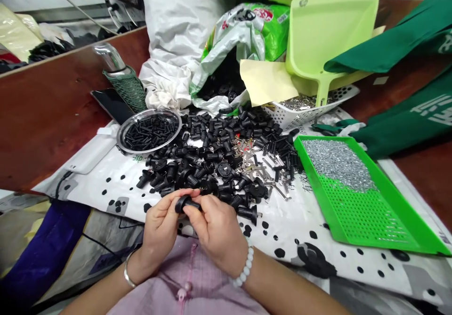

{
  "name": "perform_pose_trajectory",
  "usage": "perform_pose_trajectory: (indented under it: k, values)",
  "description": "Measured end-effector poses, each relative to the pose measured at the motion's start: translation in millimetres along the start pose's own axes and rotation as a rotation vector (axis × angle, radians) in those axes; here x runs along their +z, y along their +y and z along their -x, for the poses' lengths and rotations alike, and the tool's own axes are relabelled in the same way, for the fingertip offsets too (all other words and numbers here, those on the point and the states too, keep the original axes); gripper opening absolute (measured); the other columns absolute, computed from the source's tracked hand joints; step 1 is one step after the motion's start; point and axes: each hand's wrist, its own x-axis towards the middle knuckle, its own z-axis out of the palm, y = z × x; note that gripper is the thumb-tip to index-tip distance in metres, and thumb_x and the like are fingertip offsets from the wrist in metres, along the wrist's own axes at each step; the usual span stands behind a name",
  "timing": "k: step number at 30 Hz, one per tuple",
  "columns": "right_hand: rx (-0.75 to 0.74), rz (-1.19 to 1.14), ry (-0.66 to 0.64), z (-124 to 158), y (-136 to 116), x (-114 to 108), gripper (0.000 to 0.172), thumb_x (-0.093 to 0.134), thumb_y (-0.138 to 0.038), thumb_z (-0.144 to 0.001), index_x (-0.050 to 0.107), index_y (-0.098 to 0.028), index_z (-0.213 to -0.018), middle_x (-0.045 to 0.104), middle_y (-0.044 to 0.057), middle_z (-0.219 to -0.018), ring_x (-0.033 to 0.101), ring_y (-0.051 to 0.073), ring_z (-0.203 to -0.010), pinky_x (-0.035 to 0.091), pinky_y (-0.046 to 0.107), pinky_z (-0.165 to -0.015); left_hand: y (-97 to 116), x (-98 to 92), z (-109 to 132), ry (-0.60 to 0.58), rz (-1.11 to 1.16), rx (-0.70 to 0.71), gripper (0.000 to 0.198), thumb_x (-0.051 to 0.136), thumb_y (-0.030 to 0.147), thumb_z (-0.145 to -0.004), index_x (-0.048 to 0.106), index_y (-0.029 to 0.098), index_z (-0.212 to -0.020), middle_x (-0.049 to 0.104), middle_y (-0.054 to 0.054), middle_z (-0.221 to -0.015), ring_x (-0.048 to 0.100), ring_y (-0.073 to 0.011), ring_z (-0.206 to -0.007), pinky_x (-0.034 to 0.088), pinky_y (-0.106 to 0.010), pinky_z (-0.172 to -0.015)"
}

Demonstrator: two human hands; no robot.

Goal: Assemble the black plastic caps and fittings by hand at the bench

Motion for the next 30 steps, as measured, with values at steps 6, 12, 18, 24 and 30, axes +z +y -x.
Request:
perform_pose_trajectory:
  k: [6, 12, 18, 24, 30]
  values:
    - [0.385, -0.538, -0.190, -4.3, -3.0, -5.7, 0.015, 0.049, -0.029, -0.089, 0.056, -0.016, -0.086, 0.041, -0.008, -0.051, 0.034, 0.006, -0.041, 0.030, 0.016, -0.038, 4.1, -7.8, -4.5, -0.090, -0.066, 0.111, 0.027, 0.039, 0.023, -0.093, 0.061, 0.018, -0.109, 0.064, -0.005, -0.113, 0.059, -0.0149, -0.106, 0.044, -0.028, -0.097]
    - [0.472, -0.683, -0.191, 5.6, 5.8, -1.9, 0.024, 0.053, -0.036, -0.088, 0.056, -0.017, -0.101, 0.043, -0.007, -0.055, 0.037, 0.006, -0.046, 0.032, 0.016, -0.042, 10.8, -20.1, -3.9, -0.255, -0.208, 0.351, 0.033, 0.053, 0.016, -0.085, 0.056, 0.022, -0.118, 0.058, -0.007, -0.122, 0.053, -0.0181, -0.114, 0.043, -0.031, -0.099]
    - [0.543, -1.021, -0.277, 6.8, 5.7, -4.2, 0.026, 0.057, -0.039, -0.086, 0.057, -0.015, -0.094, 0.033, -0.010, -0.049, 0.024, 0.003, -0.038, 0.024, 0.014, -0.035, 12.9, -22.1, 1.8, -0.328, -0.212, 0.470, 0.045, 0.054, 0.015, -0.084, 0.046, 0.022, -0.128, 0.054, -0.010, -0.127, 0.051, -0.0220, -0.117, 0.042, -0.037, -0.101]
    - [0.468, -1.090, -0.250, 8.7, 11.9, -0.1, 0.022, 0.061, -0.034, -0.084, 0.060, -0.017, -0.097, 0.055, -0.002, -0.062, 0.046, 0.007, -0.046, 0.040, 0.019, -0.047, 10.3, -19.7, 0.6, -0.355, 0.011, 0.393, 0.069, 0.063, 0.026, -0.080, 0.027, 0.024, -0.138, 0.052, -0.012, -0.128, 0.052, -0.0234, -0.116, 0.042, -0.035, -0.100]
    - [0.290, -0.888, -0.271, 14.9, 14.2, -4.3, 0.019, 0.060, -0.032, -0.085, 0.063, -0.022, -0.101, 0.062, 0.001, -0.074, 0.056, 0.013, -0.062, 0.046, 0.023, -0.059, 21.4, -19.9, -5.7, -0.478, -0.065, 0.612, 0.054, 0.064, 0.025, -0.077, 0.045, 0.018, -0.127, 0.057, -0.012, -0.120, 0.051, -0.0261, -0.115, 0.038, -0.042, -0.103]
